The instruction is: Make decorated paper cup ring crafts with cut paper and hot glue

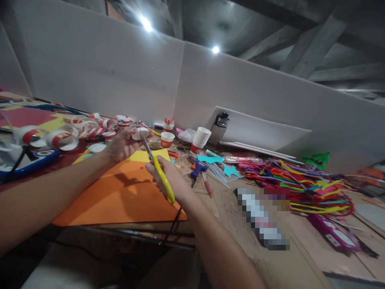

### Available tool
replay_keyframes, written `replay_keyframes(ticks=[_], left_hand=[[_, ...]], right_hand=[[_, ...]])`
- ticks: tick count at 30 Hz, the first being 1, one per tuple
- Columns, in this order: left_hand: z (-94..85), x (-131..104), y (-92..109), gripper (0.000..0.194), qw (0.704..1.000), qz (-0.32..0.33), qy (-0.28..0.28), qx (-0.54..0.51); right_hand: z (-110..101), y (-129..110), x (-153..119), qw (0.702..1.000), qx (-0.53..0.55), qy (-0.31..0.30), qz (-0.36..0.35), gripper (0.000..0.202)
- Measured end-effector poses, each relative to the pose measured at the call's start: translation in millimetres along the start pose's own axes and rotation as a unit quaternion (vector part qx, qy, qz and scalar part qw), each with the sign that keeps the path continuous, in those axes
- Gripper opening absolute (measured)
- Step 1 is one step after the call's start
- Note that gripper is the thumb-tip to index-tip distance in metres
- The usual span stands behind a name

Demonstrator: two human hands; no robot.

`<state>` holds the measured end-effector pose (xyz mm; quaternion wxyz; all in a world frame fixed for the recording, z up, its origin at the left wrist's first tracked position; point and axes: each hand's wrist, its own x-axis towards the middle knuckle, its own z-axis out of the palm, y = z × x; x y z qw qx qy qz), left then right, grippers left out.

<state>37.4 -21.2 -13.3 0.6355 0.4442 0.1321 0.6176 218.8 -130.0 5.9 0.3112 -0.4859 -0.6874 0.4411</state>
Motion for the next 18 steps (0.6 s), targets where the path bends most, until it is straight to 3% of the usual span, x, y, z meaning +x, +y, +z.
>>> replay_keyframes(ticks=[4, 18], left_hand=[[-2.1, 1, 0, 0.016, 1.0, -0.008, -0.009, -0.022], [-0.7, -1, -2, 0.017, 1.0, -0.018, -0.022, -0.008]], right_hand=[[0, -1, 1, 0.998, 0.035, -0.015, 0.045, 0.025], [-1, -13, -3, 0.999, 0.018, 0.014, 0.039, 0.019]])
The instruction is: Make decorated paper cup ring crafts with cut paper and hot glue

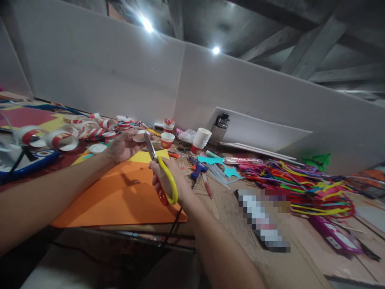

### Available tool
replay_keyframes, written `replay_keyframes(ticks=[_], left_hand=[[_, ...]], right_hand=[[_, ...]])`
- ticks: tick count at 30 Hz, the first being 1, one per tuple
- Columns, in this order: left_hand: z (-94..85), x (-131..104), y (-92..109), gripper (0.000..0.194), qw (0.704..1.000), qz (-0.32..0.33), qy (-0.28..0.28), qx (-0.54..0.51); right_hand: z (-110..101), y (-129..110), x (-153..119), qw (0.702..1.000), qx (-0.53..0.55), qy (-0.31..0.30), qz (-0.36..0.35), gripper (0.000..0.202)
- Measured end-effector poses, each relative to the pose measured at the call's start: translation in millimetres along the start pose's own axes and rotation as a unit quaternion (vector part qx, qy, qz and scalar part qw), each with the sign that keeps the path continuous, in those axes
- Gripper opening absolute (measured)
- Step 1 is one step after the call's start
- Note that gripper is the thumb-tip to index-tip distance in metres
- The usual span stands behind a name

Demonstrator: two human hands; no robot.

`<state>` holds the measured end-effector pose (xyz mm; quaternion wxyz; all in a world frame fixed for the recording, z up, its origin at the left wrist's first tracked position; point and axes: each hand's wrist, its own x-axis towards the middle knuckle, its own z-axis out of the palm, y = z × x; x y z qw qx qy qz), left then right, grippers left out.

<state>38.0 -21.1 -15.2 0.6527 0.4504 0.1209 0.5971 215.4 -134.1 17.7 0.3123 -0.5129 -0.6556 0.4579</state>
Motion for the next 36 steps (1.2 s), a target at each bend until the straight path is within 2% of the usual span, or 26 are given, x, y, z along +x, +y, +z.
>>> replay_keyframes(ticks=[26, 36], left_hand=[[-1.6, 0.2, -0.4, 0.017, 1.0, -0.002, -0.008, 0.018], [0.4, -0.8, 1.8, 0.015, 1.0, 0.006, 0.005, 0.027]], right_hand=[[2.4, -0.4, -1.2, 1.0, 0.02, 0.006, -0.002, 0.018], [0.1, 3.0, 0.3, 1.0, 0.018, -0.001, 0.005, 0.018]])
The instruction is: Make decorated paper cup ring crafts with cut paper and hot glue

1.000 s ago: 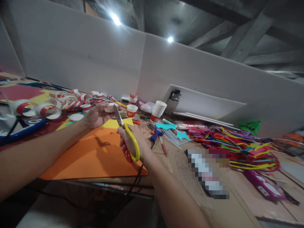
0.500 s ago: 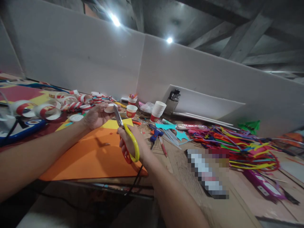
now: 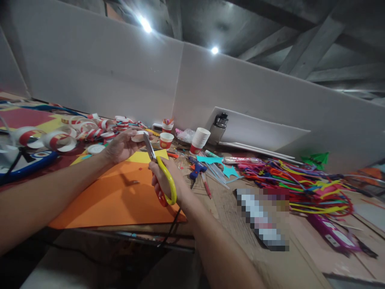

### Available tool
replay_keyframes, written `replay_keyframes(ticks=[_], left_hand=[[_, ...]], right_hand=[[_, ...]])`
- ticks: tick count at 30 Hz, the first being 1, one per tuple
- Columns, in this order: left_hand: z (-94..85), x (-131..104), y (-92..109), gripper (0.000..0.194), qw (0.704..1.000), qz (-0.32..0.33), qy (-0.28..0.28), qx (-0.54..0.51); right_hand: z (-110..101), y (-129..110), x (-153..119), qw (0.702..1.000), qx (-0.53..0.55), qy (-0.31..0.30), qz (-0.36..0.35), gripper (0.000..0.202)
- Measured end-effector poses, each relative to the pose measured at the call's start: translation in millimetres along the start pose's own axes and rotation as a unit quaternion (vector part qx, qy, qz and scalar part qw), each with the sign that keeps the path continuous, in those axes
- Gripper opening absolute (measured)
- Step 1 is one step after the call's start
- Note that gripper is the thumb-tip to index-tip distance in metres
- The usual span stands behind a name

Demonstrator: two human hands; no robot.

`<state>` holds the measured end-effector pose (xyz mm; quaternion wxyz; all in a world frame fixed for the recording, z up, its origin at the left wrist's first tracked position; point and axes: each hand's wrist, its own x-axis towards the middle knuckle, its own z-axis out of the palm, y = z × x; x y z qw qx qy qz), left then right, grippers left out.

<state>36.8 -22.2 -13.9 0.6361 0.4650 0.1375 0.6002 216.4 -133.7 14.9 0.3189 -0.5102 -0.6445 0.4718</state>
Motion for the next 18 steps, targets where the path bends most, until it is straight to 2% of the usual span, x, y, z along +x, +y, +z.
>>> replay_keyframes(ticks=[4, 12, 18], left_hand=[[0.8, -0.2, 0.9, 0.016, 1.0, 0.004, -0.001, 0.013], [0.3, -0.2, 0.7, 0.015, 1.0, 0.01, -0.006, 0.012], [0.9, -0.8, 0.4, 0.016, 1.0, 0.003, -0.003, 0.018]], right_hand=[[-0.5, 0.2, 0.2, 1.0, -0.012, 0.0, -0.002, 0.019], [-0.5, -0.1, -3.0, 0.997, -0.05, 0.013, -0.048, 0.018], [0.2, -2.1, -2.7, 0.997, -0.057, 0.026, -0.041, 0.019]])
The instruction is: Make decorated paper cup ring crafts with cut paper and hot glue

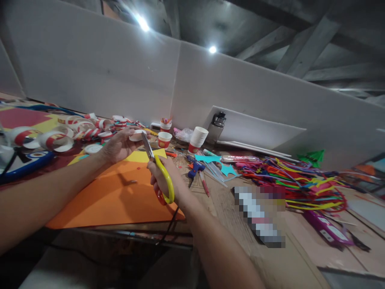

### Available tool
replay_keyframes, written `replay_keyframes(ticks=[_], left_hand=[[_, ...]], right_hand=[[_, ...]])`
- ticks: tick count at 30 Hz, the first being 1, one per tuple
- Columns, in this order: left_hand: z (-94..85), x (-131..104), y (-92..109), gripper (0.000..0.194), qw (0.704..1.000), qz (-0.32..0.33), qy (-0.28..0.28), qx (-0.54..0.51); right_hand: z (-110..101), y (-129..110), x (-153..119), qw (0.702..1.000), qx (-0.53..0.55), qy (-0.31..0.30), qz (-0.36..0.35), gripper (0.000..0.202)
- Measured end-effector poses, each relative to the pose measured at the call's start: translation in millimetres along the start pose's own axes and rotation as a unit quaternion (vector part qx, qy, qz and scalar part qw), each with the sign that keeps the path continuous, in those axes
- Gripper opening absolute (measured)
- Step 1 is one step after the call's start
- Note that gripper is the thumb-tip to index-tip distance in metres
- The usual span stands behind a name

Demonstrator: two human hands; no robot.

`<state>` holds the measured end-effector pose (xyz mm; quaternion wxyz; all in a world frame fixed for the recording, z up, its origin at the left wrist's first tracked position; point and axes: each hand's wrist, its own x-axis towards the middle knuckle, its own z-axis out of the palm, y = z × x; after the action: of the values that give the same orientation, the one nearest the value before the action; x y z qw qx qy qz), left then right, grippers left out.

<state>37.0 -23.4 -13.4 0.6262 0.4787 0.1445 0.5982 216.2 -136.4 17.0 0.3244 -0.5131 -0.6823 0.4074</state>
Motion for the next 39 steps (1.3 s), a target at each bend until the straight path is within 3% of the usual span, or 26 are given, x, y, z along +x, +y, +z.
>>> replay_keyframes(ticks=[5, 9, 12, 14, 16, 19, 23, 39], left_hand=[[1.3, 0, -1, 0.018, 0.999, 0.011, 0.034, -0.01], [1.3, 3, 0, 0.021, 0.996, 0.035, 0.078, -0.021], [-0.3, 5, -2, 0.032, 0.995, 0.018, 0.094, -0.007], [-1.6, 6, -3, 0.041, 0.995, -0.009, 0.095, 0.009], [-2.6, 6, -4, 0.047, 0.995, -0.034, 0.095, 0.022], [-3.4, 6, -4, 0.049, 0.994, -0.044, 0.095, 0.026], [-4.5, 5, -5, 0.051, 0.994, -0.038, 0.089, 0.042], [-6.4, 3, -7, 0.056, 0.989, 0.006, 0.066, 0.133]], right_hand=[[1, -1, 1, 0.998, 0.038, -0.032, 0.033, 0.023], [-1, 4, 3, 0.996, 0.045, -0.069, 0.021, 0.023], [-7, 11, 9, 0.997, -0.062, 0.023, -0.035, 0.02], [-13, 17, 14, 0.973, -0.181, 0.108, -0.096, 0.018], [-19, 22, 18, 0.934, -0.292, 0.155, -0.135, 0.022], [-24, 27, 21, 0.891, -0.401, 0.172, -0.129, 0.03], [-26, 30, 22, 0.864, -0.456, 0.172, -0.124, 0.038], [-25, 26, 20, 0.859, -0.477, 0.144, -0.115, 0.042]])
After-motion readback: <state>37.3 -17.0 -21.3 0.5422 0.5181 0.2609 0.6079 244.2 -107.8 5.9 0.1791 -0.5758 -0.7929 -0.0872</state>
